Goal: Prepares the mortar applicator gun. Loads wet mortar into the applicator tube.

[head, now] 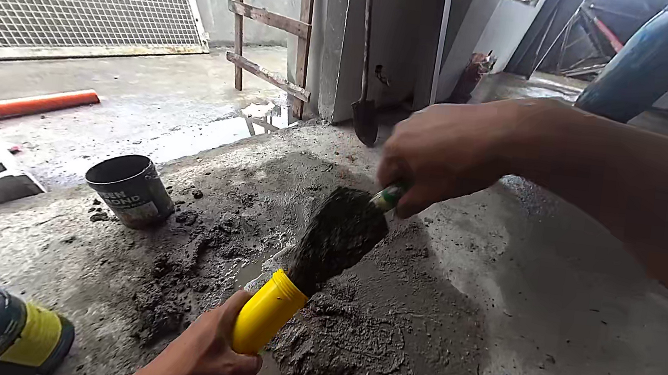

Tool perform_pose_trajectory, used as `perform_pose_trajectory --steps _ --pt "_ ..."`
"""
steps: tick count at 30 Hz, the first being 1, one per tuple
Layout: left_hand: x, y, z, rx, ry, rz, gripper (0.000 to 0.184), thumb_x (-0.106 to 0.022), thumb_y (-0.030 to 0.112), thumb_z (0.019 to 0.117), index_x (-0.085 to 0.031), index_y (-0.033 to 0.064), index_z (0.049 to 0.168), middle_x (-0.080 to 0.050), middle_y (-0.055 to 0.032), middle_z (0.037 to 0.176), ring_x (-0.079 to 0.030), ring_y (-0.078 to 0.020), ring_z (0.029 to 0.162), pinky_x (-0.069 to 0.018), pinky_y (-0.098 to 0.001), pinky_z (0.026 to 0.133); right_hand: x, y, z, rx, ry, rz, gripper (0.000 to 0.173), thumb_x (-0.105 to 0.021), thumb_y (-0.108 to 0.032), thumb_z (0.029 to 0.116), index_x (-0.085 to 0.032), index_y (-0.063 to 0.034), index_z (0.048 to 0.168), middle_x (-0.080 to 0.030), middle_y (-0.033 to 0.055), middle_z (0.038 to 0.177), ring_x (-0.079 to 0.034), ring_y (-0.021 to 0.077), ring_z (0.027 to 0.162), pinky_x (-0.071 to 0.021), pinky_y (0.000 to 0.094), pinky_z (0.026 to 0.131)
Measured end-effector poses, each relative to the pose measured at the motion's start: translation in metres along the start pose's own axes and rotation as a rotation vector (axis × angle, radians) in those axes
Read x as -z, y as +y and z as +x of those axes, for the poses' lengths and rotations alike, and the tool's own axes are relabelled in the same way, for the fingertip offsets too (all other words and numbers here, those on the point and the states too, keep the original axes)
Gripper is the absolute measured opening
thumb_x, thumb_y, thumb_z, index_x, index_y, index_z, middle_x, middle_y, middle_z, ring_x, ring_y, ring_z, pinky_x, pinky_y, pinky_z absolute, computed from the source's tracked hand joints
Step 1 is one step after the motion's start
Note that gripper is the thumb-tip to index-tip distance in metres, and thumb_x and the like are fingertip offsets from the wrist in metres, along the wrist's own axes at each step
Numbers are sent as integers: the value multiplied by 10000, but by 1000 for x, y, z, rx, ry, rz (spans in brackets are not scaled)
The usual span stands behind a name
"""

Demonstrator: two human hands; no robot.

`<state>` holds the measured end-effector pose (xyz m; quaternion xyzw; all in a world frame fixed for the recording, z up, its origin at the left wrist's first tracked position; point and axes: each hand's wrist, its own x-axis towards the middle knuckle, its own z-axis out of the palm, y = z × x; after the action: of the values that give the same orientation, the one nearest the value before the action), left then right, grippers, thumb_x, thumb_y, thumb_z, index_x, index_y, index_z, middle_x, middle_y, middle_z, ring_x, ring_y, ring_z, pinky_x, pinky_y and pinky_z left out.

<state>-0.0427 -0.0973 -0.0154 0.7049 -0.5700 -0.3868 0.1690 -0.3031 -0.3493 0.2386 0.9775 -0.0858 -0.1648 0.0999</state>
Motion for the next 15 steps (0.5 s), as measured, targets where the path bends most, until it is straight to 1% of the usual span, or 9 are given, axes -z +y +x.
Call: perform_pose_trajectory --steps 1,2,3,6,7,9,10,13,15 --pt "0 1 -1 16 -8 7 781 -864 451 639 -519 207 1296 -691 -10 987 -702 -166 851 -602 -451 753 -3 -6 -11 -132 -82 56 206 -787 -430 881 -729 -240 824 -601 -63 658 -591 128 617 -499 437 585" --pt "0 2 -1 24 -11 12 782 -863 454 643 -516 210 1300 -692 -8 991 -703 -162 857 -602 -450 758 -25 1 -21 -204 -110 152 204 -781 -401 902 -726 -211 854 -610 -44 664 -598 140 614 -517 439 594" --pt "0 3 -1 25 -10 17 786 -863 456 642 -515 212 1304 -692 -4 995 -703 -158 863 -602 -446 762 -61 14 -27 -255 -118 285 201 -771 -368 919 -715 -180 876 -610 -21 668 -596 152 604 -522 444 586" --pt "-1 2 5 14 -10 22 776 -873 456 642 -524 199 1285 -691 -5 989 -701 -153 856 -603 -434 760 -218 28 -33 -423 -110 688 167 -723 -265 937 -707 -99 927 -655 65 769 -643 225 709 -547 509 683" --pt "-2 1 7 15 -12 20 775 -875 452 641 -526 194 1283 -689 -6 991 -698 -152 857 -601 -433 761 -272 20 -33 -506 -95 786 191 -711 -269 939 -708 -82 902 -656 82 752 -647 237 695 -546 511 673" --pt "-6 0 12 32 -19 27 785 -873 458 638 -522 203 1292 -687 2 1004 -696 -146 868 -600 -425 770 -365 1 -33 -687 -158 909 304 -660 -345 965 -700 -61 865 -645 110 727 -643 260 669 -534 508 645" --pt "-8 -1 15 39 -24 33 785 -872 462 634 -521 207 1289 -688 6 1001 -697 -142 865 -602 -421 767 -398 -7 -35 -765 -225 918 353 -634 -380 979 -699 -49 873 -656 132 767 -655 286 719 -531 525 677" --pt "-11 -1 22 63 -46 47 808 -876 465 641 -515 200 1314 -694 -10 1001 -701 -159 869 -601 -436 771 -449 -14 -34 -913 -381 884 465 -563 -439 1005 -700 5 1000 -703 213 1007 -689 377 990 -538 615 858" --pt "-13 -1 27 88 -50 55 810 -878 463 641 -512 202 1315 -697 -10 991 -704 -160 860 -602 -439 766 -458 -28 -15 -911 -389 905 492 -519 -437 1027 -680 27 1065 -692 243 1090 -676 405 1069 -529 634 908"
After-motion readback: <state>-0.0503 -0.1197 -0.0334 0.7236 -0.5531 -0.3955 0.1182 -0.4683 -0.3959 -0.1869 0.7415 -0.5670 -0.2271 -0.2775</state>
